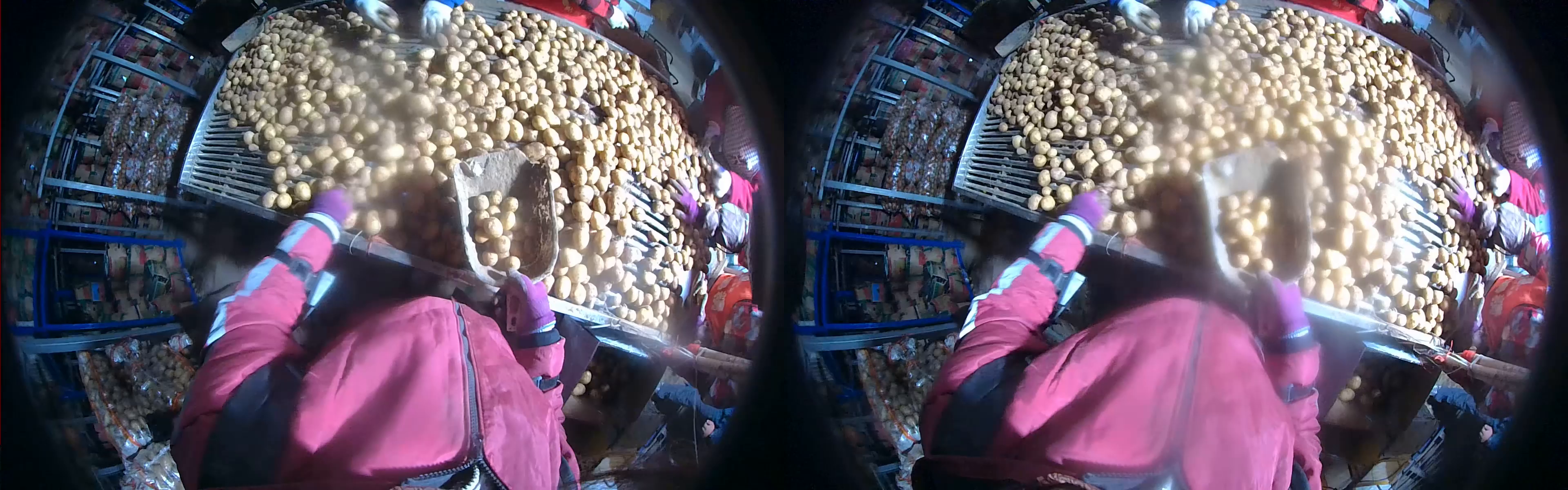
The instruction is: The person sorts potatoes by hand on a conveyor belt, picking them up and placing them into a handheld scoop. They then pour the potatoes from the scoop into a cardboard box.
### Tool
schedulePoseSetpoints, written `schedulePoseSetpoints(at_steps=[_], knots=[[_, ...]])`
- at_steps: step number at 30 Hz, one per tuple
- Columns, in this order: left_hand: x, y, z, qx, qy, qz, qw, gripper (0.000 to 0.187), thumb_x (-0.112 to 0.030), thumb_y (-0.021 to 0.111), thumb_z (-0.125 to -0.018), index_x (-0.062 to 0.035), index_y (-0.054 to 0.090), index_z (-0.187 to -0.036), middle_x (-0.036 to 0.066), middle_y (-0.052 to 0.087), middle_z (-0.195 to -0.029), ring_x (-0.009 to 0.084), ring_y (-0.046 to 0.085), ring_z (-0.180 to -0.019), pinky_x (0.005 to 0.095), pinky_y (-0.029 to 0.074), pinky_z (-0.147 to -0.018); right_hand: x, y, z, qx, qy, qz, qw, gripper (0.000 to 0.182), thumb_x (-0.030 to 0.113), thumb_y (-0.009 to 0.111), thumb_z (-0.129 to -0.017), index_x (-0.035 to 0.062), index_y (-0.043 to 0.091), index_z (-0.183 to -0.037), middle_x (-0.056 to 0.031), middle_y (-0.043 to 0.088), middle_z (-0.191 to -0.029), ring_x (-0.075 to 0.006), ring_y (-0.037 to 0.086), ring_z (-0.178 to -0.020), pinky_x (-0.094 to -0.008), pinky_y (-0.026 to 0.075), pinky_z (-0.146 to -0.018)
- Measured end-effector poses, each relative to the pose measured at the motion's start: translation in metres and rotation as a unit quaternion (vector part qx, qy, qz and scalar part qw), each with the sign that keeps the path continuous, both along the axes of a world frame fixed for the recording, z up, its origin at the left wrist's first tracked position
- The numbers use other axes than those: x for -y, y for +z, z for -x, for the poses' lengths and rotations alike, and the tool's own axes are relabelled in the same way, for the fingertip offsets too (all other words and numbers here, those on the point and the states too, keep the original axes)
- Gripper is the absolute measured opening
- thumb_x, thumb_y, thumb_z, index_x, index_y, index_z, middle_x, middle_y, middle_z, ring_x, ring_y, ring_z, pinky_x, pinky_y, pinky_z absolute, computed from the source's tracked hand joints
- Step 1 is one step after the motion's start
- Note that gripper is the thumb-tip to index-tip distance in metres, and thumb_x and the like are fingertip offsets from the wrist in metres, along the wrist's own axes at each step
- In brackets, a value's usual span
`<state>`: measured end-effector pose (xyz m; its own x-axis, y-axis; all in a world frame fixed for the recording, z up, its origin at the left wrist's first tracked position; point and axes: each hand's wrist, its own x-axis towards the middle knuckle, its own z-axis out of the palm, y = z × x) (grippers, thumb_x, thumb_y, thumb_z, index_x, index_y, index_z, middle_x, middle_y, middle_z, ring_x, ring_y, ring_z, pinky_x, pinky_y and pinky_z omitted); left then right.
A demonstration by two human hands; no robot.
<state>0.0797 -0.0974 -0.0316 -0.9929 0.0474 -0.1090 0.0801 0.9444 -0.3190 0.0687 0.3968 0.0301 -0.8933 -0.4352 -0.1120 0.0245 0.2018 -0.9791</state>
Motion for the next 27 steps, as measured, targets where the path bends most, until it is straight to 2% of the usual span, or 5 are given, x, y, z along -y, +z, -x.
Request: schedulePoseSetpoints(at_steps=[3,13,18,22,27], knots=[[0.073,0.020,-0.050,-0.062,-0.080,-0.044,0.994,0.009,-0.015,0.057,-0.080,-0.0123,0.064,-0.084,0.008,0.064,-0.081,0.0260,0.063,-0.075,0.0381,0.051,-0.063,-0.003,0.002,0.001,-0.040,0.009,-0.022,0.999,0.035,0.034,0.052,-0.093,0.0082,0.060,-0.071,-0.0009,0.051,-0.052,-0.0105,0.049,-0.042,-0.0255,0.037,-0.040],[0.105,0.076,-0.154,0.114,0.472,-0.216,0.847,0.072,-0.028,0.072,-0.077,0.0036,0.046,-0.136,0.024,0.052,-0.134,0.0320,0.051,-0.124,0.0385,0.039,-0.105,0.005,0.003,0.008,0.080,-0.010,0.032,0.996,0.033,0.033,0.056,-0.090,0.0089,0.057,-0.067,-0.0007,0.046,-0.050,-0.0126,0.046,-0.041,-0.0272,0.038,-0.040],[0.040,0.059,-0.013,-0.033,0.350,-0.523,0.776,0.071,-0.017,0.075,-0.074,-0.0041,0.046,-0.137,0.016,0.061,-0.120,0.0245,0.058,-0.110,0.0362,0.047,-0.093,0.014,-0.002,0.018,0.099,-0.010,-0.003,0.995,0.032,0.034,0.060,-0.088,0.0100,0.056,-0.067,-0.0006,0.046,-0.051,-0.0136,0.046,-0.043,-0.0293,0.041,-0.043],[-0.025,0.035,0.064,-0.019,0.250,-0.249,0.935,0.094,-0.037,0.081,-0.064,-0.0187,0.037,-0.144,0.028,0.050,-0.127,0.0419,0.055,-0.112,0.0449,0.048,-0.094,0.019,-0.029,0.021,0.150,-0.080,0.062,0.983,0.027,0.032,0.061,-0.087,0.0095,0.056,-0.073,-0.0022,0.050,-0.058,-0.0151,0.049,-0.046,-0.0296,0.041,-0.043],[-0.101,0.043,0.115,-0.068,0.061,-0.430,0.898,0.092,-0.028,0.075,-0.071,-0.0126,0.027,-0.148,0.026,0.048,-0.128,0.0447,0.059,-0.101,0.0481,0.051,-0.087,0.020,-0.034,0.014,0.172,-0.117,0.028,0.978,0.026,0.033,0.060,-0.088,0.0073,0.057,-0.084,-0.0050,0.054,-0.064,-0.0174,0.052,-0.049,-0.0295,0.042,-0.043]])
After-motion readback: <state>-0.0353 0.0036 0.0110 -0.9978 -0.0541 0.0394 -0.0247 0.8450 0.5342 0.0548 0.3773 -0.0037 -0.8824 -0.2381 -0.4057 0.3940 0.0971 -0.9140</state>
